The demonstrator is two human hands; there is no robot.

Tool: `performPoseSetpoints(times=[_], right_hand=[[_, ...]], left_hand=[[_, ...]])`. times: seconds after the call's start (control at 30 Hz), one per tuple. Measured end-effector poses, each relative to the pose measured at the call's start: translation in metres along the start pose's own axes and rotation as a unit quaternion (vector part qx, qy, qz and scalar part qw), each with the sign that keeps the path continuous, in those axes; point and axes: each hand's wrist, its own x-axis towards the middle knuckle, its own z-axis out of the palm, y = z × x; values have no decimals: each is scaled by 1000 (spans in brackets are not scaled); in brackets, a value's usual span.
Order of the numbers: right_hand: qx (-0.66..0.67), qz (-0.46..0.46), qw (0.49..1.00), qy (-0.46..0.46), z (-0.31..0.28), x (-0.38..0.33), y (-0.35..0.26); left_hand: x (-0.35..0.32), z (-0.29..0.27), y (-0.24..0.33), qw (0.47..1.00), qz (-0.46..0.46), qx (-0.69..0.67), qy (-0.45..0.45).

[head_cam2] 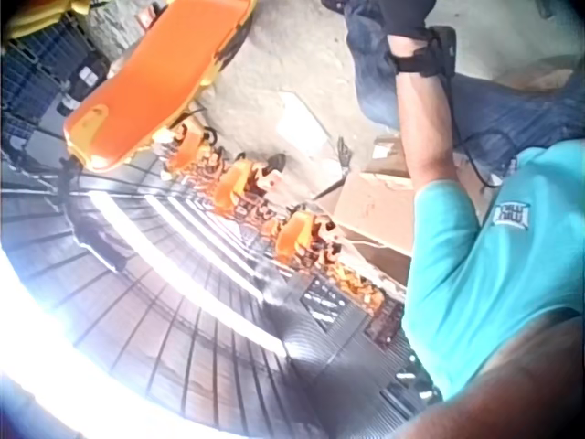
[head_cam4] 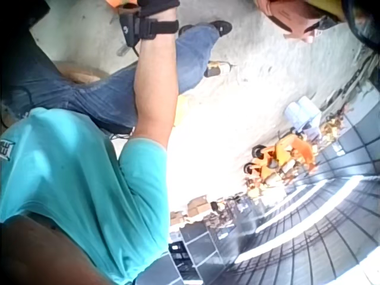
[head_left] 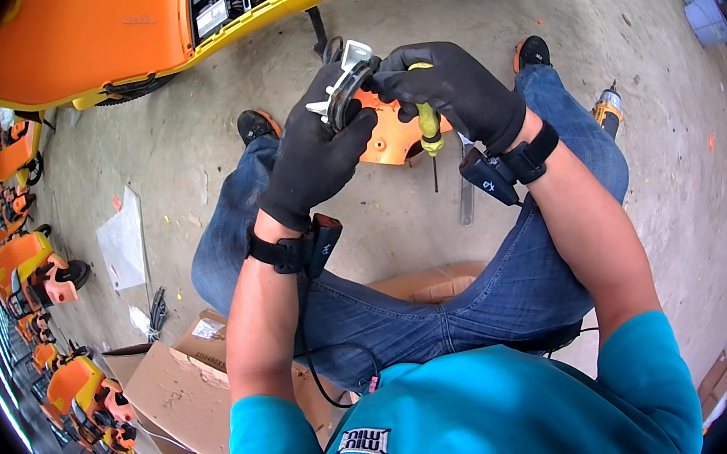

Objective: The person uses a screwdriver to pry the outer casing away from a scooter's instrument cluster assembly while sitting in a warehouse containing rows of yellow scooters.

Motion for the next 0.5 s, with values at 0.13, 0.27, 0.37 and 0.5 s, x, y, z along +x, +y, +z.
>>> performPoseSetpoints(times=[0.13,0.27,0.37,0.5], right_hand=[[-20,-20,999,-38,-2,0,2],[64,61,995,-43,-3,3,0],[42,39,998,-40,-4,4,6],[-117,-145,983,-9,-1,3,20]], left_hand=[[-1,-2,-4,1000,25,11,-3],[-1,-2,-3,999,33,14,4],[0,3,-1,1000,13,-6,14],[0,4,-6,998,57,33,19]])
